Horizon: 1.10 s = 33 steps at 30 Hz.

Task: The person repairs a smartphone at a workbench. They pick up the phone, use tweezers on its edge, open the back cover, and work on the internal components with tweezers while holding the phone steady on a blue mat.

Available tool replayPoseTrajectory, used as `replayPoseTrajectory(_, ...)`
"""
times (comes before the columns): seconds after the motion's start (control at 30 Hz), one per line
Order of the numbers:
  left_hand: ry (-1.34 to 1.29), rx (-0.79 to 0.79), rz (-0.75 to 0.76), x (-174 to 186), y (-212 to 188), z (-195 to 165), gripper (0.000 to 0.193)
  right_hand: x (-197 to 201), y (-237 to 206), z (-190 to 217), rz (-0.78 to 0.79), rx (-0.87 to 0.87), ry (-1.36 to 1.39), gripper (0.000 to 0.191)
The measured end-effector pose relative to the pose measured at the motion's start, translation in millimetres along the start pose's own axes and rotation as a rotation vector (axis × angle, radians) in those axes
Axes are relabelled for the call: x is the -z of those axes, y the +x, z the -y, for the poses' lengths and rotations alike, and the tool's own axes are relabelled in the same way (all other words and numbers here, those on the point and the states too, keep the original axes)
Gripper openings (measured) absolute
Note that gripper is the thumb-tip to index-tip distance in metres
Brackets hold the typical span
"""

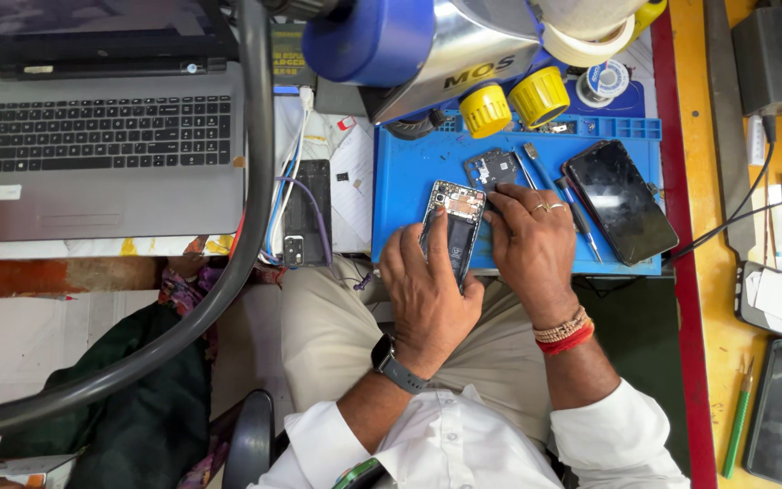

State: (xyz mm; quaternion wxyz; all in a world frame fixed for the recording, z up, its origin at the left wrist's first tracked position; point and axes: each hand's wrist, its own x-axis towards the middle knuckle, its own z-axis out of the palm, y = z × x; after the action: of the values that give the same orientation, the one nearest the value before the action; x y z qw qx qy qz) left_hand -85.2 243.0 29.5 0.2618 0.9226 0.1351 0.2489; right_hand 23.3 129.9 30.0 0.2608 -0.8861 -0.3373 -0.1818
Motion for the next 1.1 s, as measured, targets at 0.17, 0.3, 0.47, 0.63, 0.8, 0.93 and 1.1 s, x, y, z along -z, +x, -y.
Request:
replayPoseTrajectory(0.17, -0.018, 0.001, 0.103, 5.0, 7.9, 3.8, 0.094, -4.5, 5.4, -7.9, -0.015, -0.043, -0.119, 0.014)
replayPoseTrajectory(0.3, -0.061, -0.021, 0.16, 10.2, 16.4, 12.9, 0.096, -7.1, 13.3, -10.0, -0.008, -0.054, -0.133, 0.014)
replayPoseTrajectory(0.47, -0.141, -0.092, 0.234, 16.2, 24.5, 27.3, 0.103, -0.4, 11.1, -7.2, -0.008, -0.021, 0.005, 0.022)
replayPoseTrajectory(0.63, -0.217, -0.197, 0.367, 21.7, 41.7, 52.2, 0.112, 11.4, 0.5, 1.1, 0.031, -0.028, 0.19, 0.026)
replayPoseTrajectory(0.8, -0.268, -0.289, 0.477, 25.7, 59.3, 65.9, 0.117, 22.2, 0.6, 3.4, 0.119, 0.079, 0.311, 0.05)
replayPoseTrajectory(0.93, -0.259, -0.274, 0.577, 27.9, 66.8, 67.2, 0.119, 22.3, 6.6, 5.2, 0.238, 0.068, 0.249, 0.08)
replayPoseTrajectory(1.1, -0.32, -0.337, 0.596, 29.2, 75.4, 73.7, 0.117, 11.8, 22.0, 2.3, 0.356, 0.126, 0.3, 0.091)
